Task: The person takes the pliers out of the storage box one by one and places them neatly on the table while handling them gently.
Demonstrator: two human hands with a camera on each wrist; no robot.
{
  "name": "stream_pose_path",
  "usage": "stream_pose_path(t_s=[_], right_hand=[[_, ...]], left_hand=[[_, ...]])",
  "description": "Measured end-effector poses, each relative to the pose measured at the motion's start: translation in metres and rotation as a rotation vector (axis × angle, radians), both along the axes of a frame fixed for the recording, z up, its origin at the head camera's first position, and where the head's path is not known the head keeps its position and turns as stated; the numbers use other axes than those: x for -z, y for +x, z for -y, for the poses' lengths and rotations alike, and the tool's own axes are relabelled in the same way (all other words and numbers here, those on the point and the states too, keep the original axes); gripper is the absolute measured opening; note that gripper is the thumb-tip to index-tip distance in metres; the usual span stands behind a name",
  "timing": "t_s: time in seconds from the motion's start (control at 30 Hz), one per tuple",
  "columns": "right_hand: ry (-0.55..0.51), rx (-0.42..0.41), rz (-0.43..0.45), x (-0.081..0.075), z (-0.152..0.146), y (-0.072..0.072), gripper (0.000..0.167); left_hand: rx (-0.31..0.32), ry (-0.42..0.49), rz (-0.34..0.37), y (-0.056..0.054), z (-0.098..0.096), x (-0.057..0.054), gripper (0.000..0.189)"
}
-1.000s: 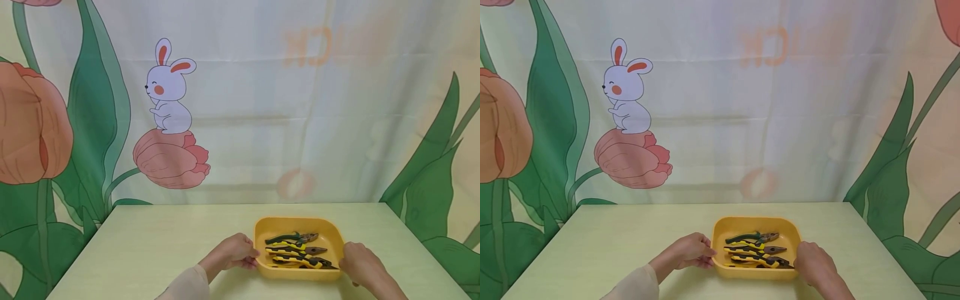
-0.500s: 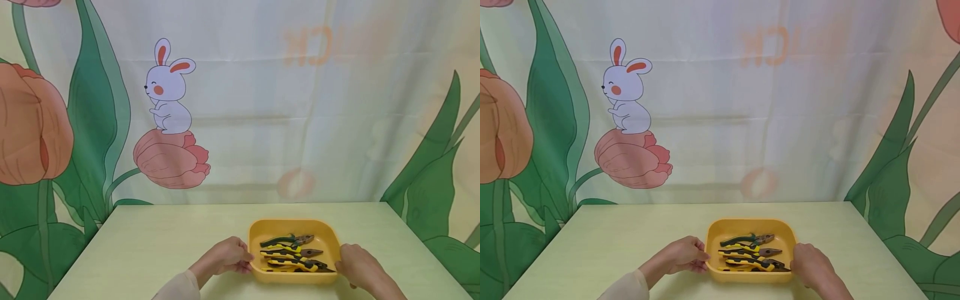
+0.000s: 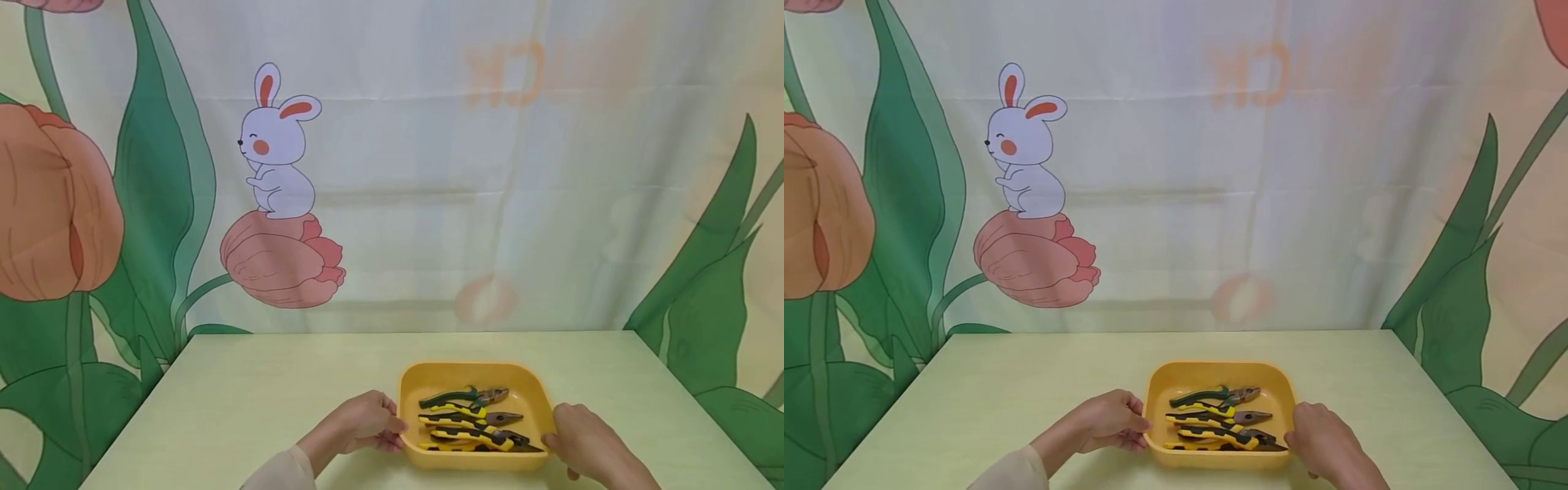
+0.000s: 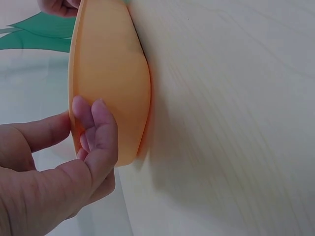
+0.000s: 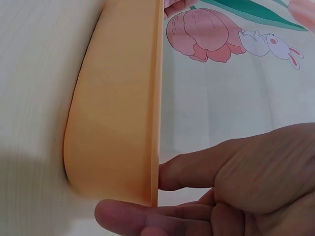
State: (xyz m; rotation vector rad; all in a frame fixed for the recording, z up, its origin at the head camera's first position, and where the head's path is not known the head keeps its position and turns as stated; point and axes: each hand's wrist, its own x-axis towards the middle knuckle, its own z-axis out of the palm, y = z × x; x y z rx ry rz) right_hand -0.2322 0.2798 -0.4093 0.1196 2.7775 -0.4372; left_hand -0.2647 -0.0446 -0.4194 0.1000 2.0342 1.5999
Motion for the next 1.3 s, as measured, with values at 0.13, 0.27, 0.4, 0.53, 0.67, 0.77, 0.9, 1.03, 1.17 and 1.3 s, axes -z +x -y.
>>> stream_pose_path(t_s=[0.13, 0.27, 0.4, 0.53, 0.67, 0.77, 0.9, 1.03, 1.17, 1.3], right_hand=[[-0.003, -0.008, 0.009, 0.000, 0.002, 0.000, 0.021], [-0.019, -0.021, 0.018, -0.002, 0.003, 0.001, 0.022], [-0.047, -0.028, 0.021, -0.004, 0.004, 0.004, 0.024], [-0.056, -0.018, 0.023, -0.006, 0.004, 0.006, 0.028], [-0.037, -0.010, 0.050, -0.007, 0.008, 0.006, 0.032], [-0.020, -0.012, 0.067, -0.008, 0.011, 0.006, 0.033], [-0.040, -0.009, 0.089, -0.006, 0.012, 0.008, 0.032], [-0.084, 0.021, 0.091, -0.004, 0.014, 0.009, 0.032], [-0.108, 0.080, 0.091, -0.002, 0.019, 0.010, 0.036], [-0.096, 0.082, 0.074, -0.002, 0.022, 0.012, 0.038]], left_hand=[[0.005, 0.010, -0.003, 0.002, 0.004, 0.001, 0.020], [0.009, 0.020, -0.007, 0.004, 0.007, 0.001, 0.018], [0.000, 0.020, -0.005, 0.005, 0.010, 0.000, 0.031], [0.001, 0.000, 0.011, 0.006, 0.012, -0.002, 0.042], [0.026, -0.010, 0.023, 0.008, 0.016, -0.004, 0.055], [0.054, -0.010, 0.022, 0.009, 0.021, -0.005, 0.066], [0.083, -0.003, 0.020, 0.011, 0.027, -0.005, 0.070], [0.098, 0.003, 0.027, 0.013, 0.032, -0.004, 0.071], [0.093, -0.012, 0.042, 0.016, 0.037, -0.003, 0.069], [0.084, -0.023, 0.065, 0.018, 0.040, -0.003, 0.068]])
